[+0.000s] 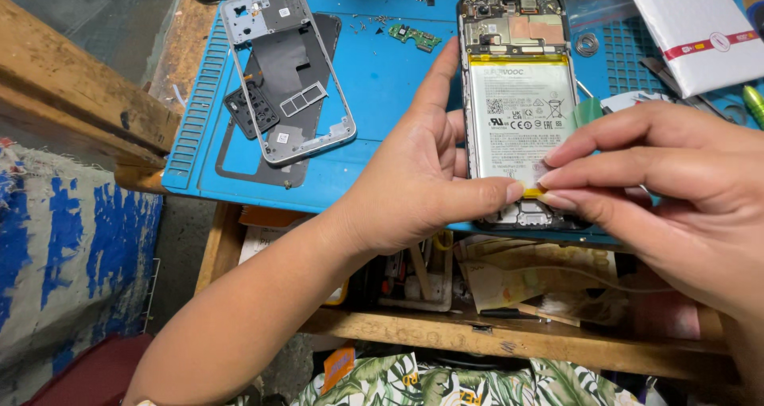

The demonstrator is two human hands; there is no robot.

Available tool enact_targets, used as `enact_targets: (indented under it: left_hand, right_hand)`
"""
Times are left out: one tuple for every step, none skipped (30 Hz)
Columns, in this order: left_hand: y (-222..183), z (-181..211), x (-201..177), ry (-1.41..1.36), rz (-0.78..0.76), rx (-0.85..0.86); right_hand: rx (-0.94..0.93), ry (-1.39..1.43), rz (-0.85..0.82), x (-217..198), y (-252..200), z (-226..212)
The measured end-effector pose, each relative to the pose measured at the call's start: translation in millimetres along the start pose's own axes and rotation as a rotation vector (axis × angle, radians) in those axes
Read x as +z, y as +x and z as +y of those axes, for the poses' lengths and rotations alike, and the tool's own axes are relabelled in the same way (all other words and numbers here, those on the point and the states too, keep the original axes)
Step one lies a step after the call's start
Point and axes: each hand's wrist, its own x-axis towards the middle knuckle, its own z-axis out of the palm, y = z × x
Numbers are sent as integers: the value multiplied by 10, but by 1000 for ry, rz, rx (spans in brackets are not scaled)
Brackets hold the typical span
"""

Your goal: The person assembles a mobile phone by placing internal components and a battery into the chassis, then connects cables and checks the fit of the screen assembly.

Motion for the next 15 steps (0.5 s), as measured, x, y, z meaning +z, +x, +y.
enact_targets:
  left_hand:
    - [-6,6,1,3,8,-9]
    - [6,23,1,9,13,-14]
    - [23,39,0,9,0,-17]
    - [22,46,1,3,-5,-25]
    - [22,50,-1,-2,-11,-32]
    - [17,46,-2,-13,-8,-31]
    - [18,44,-3,-23,-5,-30]
    - [32,53,-3,-29,-8,-25]
    - [43,65,4,-24,4,-42]
    - [53,80,13,-17,15,-58]
    - [62,96,23,-11,25,-75]
    - [71,109,29,-4,46,-94]
    - [79,121,33,3,67,-114]
    - [83,127,39,9,87,-134]
    - [73,135,41,16,70,-124]
  right_hand:
    - [-31,-4,0,-1,-1,5]
    - [-67,-11,4,-8,12,12]
    - [-44,15,8,-14,23,19]
    - [-16,46,5,-9,23,26]
    - [12,77,2,0,18,35]
    - [10,94,-12,2,15,51]
    - [9,111,-25,0,17,71]
    - [3,125,-33,-1,23,86]
    - [33,143,-39,-4,30,98]
    - [62,160,-44,-5,36,107]
    - [91,178,-49,-5,39,113]
    - [90,181,-50,-9,46,123]
    - [88,183,-51,-10,48,132]
    - [88,185,-51,-12,42,140]
    - [91,196,-49,-16,34,148]
